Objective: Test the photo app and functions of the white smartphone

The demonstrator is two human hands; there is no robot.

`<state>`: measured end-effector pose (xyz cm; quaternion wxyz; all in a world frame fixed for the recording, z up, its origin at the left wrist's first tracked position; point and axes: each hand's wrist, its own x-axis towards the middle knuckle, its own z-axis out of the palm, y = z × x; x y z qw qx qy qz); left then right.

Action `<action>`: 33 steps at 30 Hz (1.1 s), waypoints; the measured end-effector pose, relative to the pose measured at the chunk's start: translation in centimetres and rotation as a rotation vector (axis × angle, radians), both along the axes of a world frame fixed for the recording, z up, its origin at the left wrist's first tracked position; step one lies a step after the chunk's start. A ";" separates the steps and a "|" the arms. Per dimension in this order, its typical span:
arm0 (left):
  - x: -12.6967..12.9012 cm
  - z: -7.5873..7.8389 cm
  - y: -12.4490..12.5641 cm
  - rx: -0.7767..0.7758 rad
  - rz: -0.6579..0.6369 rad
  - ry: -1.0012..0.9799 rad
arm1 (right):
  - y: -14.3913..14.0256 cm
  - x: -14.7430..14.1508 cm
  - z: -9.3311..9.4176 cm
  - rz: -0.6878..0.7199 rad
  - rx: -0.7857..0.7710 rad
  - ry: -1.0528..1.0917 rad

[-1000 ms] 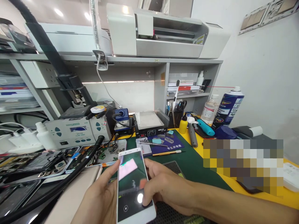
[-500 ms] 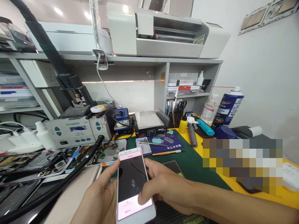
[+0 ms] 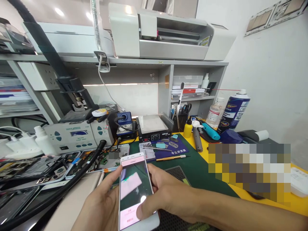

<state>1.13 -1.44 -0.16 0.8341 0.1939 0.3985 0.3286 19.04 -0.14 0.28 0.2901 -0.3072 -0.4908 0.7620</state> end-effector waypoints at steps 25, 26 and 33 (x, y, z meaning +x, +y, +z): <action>0.2 0.2 0.1 0.016 0.002 0.020 | 0.1 -0.1 -0.1 -0.095 -0.056 -0.009; 0.2 0.2 0.1 0.019 0.002 0.027 | 0.1 -0.1 0.0 -0.092 -0.060 -0.010; 0.1 0.1 0.0 0.003 -0.026 0.010 | 0.1 -0.1 0.3 -0.079 -0.072 -0.020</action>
